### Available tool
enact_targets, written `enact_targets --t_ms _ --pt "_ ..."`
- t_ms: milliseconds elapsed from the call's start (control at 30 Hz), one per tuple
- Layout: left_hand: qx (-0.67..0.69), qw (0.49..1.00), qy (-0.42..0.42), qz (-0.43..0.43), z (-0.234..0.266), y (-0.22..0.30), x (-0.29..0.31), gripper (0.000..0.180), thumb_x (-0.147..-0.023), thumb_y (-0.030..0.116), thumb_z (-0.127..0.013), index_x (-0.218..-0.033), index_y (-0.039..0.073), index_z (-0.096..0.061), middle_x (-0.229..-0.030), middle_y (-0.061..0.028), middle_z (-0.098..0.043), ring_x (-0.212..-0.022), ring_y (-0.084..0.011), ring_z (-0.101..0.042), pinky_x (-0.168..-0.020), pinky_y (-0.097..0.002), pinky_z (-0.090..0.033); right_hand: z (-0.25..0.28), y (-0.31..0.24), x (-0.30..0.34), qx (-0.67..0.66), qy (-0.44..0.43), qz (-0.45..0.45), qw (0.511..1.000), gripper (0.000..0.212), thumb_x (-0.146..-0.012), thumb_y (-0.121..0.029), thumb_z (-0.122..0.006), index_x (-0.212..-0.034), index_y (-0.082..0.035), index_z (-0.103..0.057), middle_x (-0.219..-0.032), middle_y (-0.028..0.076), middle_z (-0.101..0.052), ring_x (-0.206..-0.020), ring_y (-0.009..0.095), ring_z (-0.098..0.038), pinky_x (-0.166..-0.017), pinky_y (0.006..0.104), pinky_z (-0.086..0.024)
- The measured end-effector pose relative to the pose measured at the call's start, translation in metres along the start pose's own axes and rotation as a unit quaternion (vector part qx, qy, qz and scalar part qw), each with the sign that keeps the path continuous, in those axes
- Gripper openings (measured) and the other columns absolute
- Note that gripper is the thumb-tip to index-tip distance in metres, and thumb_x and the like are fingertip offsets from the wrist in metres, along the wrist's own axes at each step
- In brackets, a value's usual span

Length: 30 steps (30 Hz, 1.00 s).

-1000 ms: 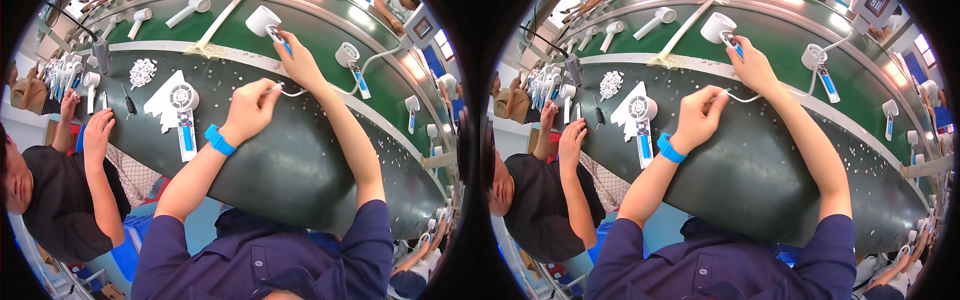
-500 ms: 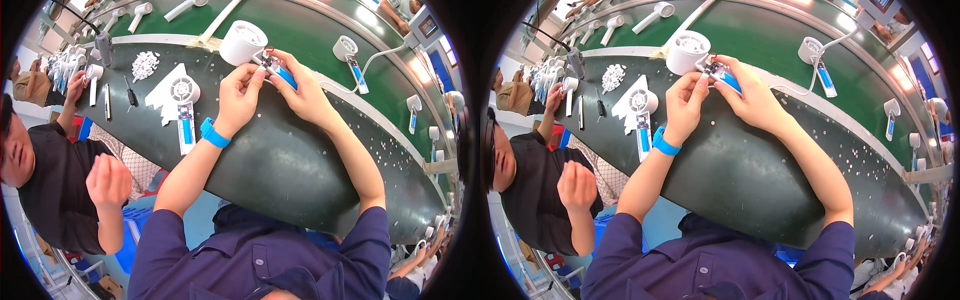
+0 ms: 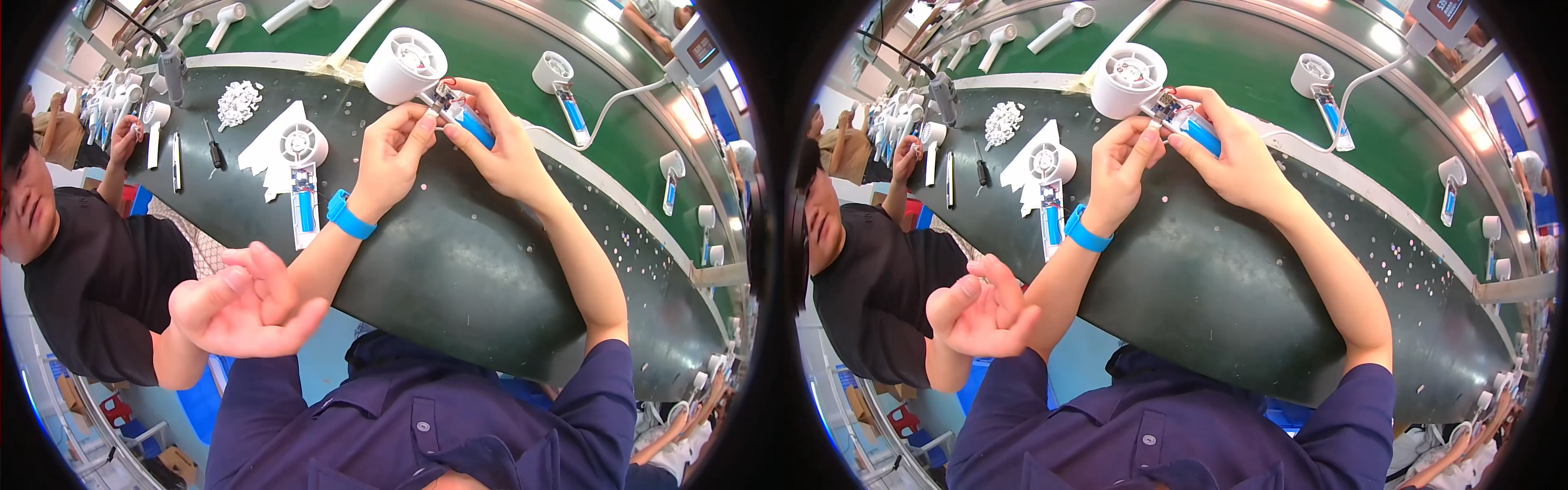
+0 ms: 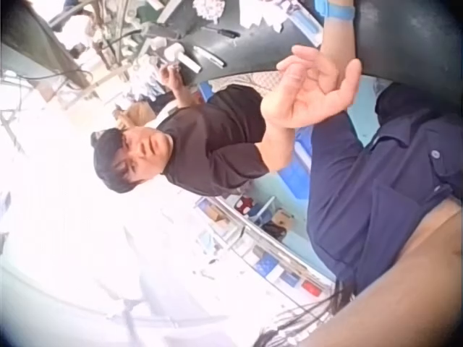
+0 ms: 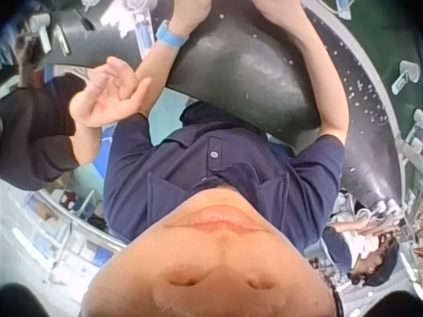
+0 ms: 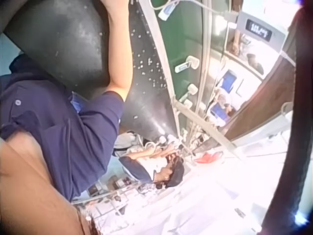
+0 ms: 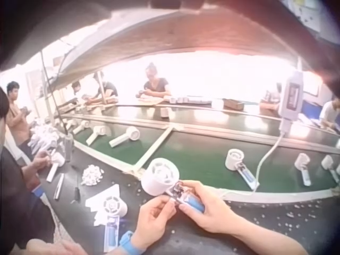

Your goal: The person assembles portable electric fans by hand, combining fan housings, circuit boards, and internal wires, then securing the components with a screwdriver.

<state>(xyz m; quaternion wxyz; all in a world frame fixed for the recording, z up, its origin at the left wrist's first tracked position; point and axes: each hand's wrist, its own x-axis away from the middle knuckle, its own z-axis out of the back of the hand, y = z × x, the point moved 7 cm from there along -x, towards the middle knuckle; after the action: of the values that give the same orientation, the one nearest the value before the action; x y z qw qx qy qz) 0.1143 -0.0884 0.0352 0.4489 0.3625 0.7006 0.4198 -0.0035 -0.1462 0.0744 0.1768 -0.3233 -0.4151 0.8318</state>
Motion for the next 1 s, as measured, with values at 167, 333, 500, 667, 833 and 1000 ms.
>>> enact_targets --t_ms 167,333,500,667,833,1000 --pt "-0.005 0.999 -0.040 0.001 -0.007 -0.005 -0.004 0.015 -0.094 0.012 -0.054 -0.094 -0.002 -0.061 -0.072 0.0010 -0.058 -0.061 -0.0020 -0.041 -0.055 -0.0183 -0.033 0.007 0.005 0.004 0.056 0.052 0.040 0.996 0.040 -0.089 -0.015 -0.059 -0.125 -0.005 -0.044 -0.091 0.008 -0.060 -0.081 0.015 -0.059 -0.073 0.0266 -0.045" --pt "0.003 0.999 -0.039 -0.005 -0.002 0.003 -0.003 0.017 -0.094 0.013 -0.054 -0.097 -0.002 -0.060 -0.070 0.0023 -0.056 -0.059 -0.0023 -0.040 -0.051 -0.0180 -0.031 0.007 -0.008 0.003 0.064 0.067 0.054 0.994 0.043 -0.087 -0.016 -0.061 -0.125 -0.006 -0.044 -0.089 0.008 -0.059 -0.079 0.016 -0.058 -0.074 0.0281 -0.046" --pt "-0.018 0.999 -0.038 0.001 -0.001 0.005 -0.002 0.018 -0.093 0.012 -0.055 -0.100 -0.003 -0.061 -0.066 0.0041 -0.053 -0.058 -0.0022 -0.039 -0.050 -0.0180 -0.030 0.011 -0.010 0.006 0.077 0.074 0.059 0.993 0.044 -0.086 -0.016 -0.063 -0.125 -0.006 -0.045 -0.091 0.008 -0.057 -0.082 0.015 -0.057 -0.075 0.0286 -0.046" --pt "-0.022 0.999 -0.035 -0.012 -0.002 0.007 -0.002 0.018 -0.092 0.011 -0.056 -0.103 -0.002 -0.062 -0.066 0.0046 -0.053 -0.058 -0.0018 -0.039 -0.050 -0.0180 -0.030 0.014 -0.016 0.008 0.087 0.088 0.075 0.989 0.044 -0.084 -0.015 -0.065 -0.123 -0.006 -0.046 -0.093 0.009 -0.057 -0.086 0.016 -0.057 -0.077 0.0293 -0.046" --pt "-0.053 0.998 -0.022 0.000 -0.002 0.006 0.001 0.018 -0.092 0.011 -0.057 -0.104 -0.002 -0.062 -0.067 0.0040 -0.056 -0.059 -0.0020 -0.042 -0.052 -0.0178 -0.033 0.015 -0.018 0.009 0.106 0.092 0.086 0.986 0.045 -0.082 -0.014 -0.066 -0.122 -0.005 -0.047 -0.100 0.010 -0.058 -0.091 0.020 -0.057 -0.080 0.0313 -0.046" --pt "-0.060 0.998 -0.014 -0.010 -0.004 0.009 0.003 0.019 -0.092 0.010 -0.057 -0.104 -0.003 -0.062 -0.070 0.0020 -0.059 -0.061 -0.0024 -0.044 -0.054 -0.0179 -0.036 0.015 -0.021 0.012 0.128 0.089 0.103 0.982 0.046 -0.081 -0.011 -0.067 -0.122 -0.004 -0.047 -0.107 0.011 -0.058 -0.093 0.024 -0.058 -0.082 0.0332 -0.047"
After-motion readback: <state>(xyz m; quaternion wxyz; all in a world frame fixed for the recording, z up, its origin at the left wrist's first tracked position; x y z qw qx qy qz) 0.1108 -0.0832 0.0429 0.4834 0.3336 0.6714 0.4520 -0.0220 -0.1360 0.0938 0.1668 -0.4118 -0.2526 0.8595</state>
